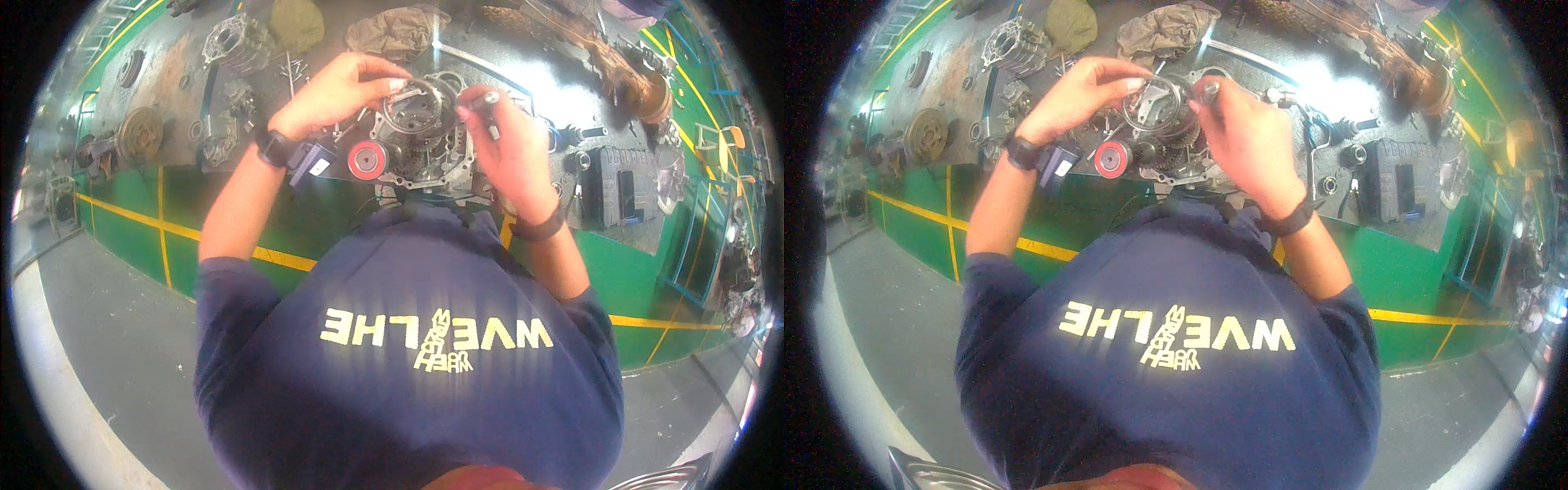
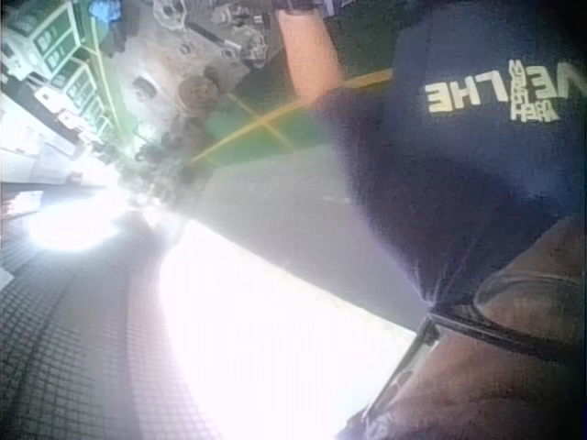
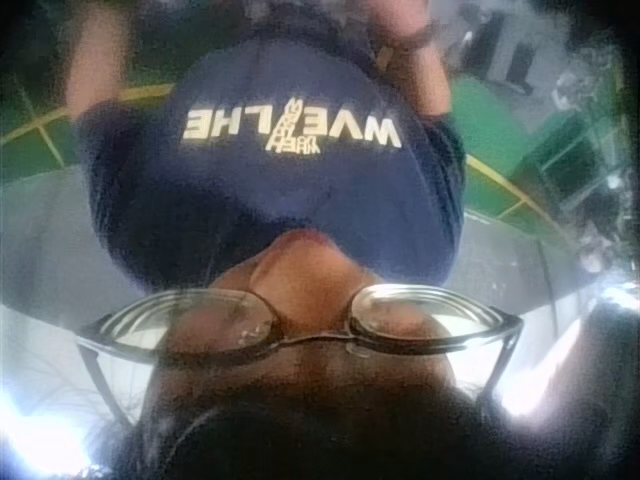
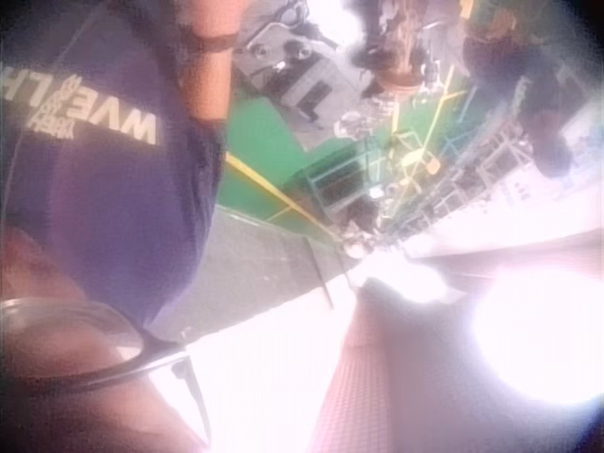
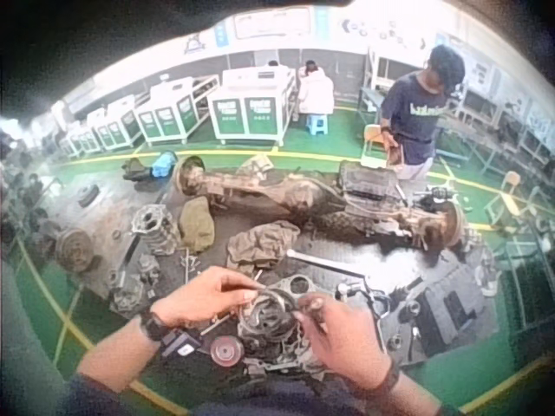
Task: The person disassembles an automotive transmission on a workbench by using a large breaker bar and a hammer to loosen components, then removing the gear assemblies and bearings by hand.
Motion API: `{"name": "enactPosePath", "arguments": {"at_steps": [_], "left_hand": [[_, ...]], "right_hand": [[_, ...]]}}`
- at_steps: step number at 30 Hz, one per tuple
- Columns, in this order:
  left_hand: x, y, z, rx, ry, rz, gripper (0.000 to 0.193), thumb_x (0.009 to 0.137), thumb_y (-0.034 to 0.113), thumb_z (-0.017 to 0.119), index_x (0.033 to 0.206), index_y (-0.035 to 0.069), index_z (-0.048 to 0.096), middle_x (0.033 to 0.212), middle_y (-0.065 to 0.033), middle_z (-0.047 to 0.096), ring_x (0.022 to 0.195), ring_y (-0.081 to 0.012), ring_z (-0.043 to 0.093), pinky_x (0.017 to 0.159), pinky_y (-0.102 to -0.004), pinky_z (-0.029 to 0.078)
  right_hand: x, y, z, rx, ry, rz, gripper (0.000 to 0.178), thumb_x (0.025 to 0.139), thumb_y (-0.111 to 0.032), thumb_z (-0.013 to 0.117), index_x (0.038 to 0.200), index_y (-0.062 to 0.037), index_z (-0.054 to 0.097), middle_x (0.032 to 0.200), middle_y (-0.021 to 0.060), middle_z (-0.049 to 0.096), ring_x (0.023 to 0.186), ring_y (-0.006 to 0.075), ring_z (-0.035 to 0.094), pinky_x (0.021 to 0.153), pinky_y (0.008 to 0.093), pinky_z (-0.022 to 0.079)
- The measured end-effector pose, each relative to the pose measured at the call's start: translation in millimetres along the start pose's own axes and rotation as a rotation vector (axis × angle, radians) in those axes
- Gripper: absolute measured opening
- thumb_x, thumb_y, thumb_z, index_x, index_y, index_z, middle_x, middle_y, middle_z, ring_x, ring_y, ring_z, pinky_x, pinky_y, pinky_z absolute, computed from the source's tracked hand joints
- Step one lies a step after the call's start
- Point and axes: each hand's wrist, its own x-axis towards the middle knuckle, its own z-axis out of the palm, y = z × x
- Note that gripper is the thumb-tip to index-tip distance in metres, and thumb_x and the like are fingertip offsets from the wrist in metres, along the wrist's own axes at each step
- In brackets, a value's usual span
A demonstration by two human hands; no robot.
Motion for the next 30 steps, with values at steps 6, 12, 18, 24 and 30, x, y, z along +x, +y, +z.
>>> {"name": "enactPosePath", "arguments": {"at_steps": [6, 12, 18, 24, 30], "left_hand": [[-28, 81, -5, -0.058, 0.005, 0.112, 0.04, 0.1, 0.028, 0.065, 0.129, 0.001, 0.069, 0.114, -0.0047, 0.073, 0.099, -0.0106, 0.066, 0.085, -0.0285, 0.055], [-27, 112, 33, -0.02, 0.06, 0.128, 0.045, 0.1, 0.031, 0.067, 0.135, 0.003, 0.065, 0.125, -0.0047, 0.068, 0.102, -0.0109, 0.066, 0.088, -0.0287, 0.055], [-16, 134, 74, 0.008, -0.078, 0.027, 0.046, 0.101, 0.032, 0.064, 0.138, 0.004, 0.063, 0.135, -0.0044, 0.064, 0.113, -0.0113, 0.061, 0.089, -0.0273, 0.052], [-21, 152, 163, 0.097, -0.059, -0.051, 0.092, 0.079, 0.019, 0.088, 0.155, 0.001, 0.041, 0.138, -0.0124, 0.056, 0.11, -0.0174, 0.059, 0.097, -0.0333, 0.052], [27, 142, 254, 0.662, -0.12, 0.223, 0.089, 0.07, 0.013, 0.084, 0.15, 0.008, 0.046, 0.137, -0.0227, 0.054, 0.119, -0.0406, 0.06, 0.096, -0.0447, 0.051]], "right_hand": [[8, -31, -56, 0.136, 0.132, -0.094, 0.018, 0.092, -0.011, 0.075, 0.108, -0.0082, 0.067, 0.081, 0.0109, 0.071, 0.071, 0.0277, 0.071, 0.062, 0.0352, 0.053], [-6, -27, -85, 0.115, 0.199, -0.125, 0.019, 0.091, -0.008, 0.075, 0.107, -0.0068, 0.067, 0.083, 0.0112, 0.072, 0.072, 0.0265, 0.071, 0.062, 0.0334, 0.054], [-42, 10, -100, 0.1, 0.207, 0.067, 0.016, 0.091, -0.004, 0.074, 0.106, -0.0052, 0.067, 0.092, 0.0075, 0.076, 0.083, 0.0184, 0.076, 0.068, 0.0311, 0.055], [-90, 55, -108, 0.295, 0.24, 0.141, 0.024, 0.089, -0.014, 0.076, 0.109, -0.0053, 0.066, 0.086, 0.0157, 0.07, 0.075, 0.0341, 0.07, 0.063, 0.0409, 0.054], [-140, 93, -122, 0.362, 0.204, 0.175, 0.031, 0.086, -0.014, 0.076, 0.115, -0.006, 0.068, 0.093, 0.0145, 0.073, 0.08, 0.0335, 0.072, 0.069, 0.0421, 0.058]]}}
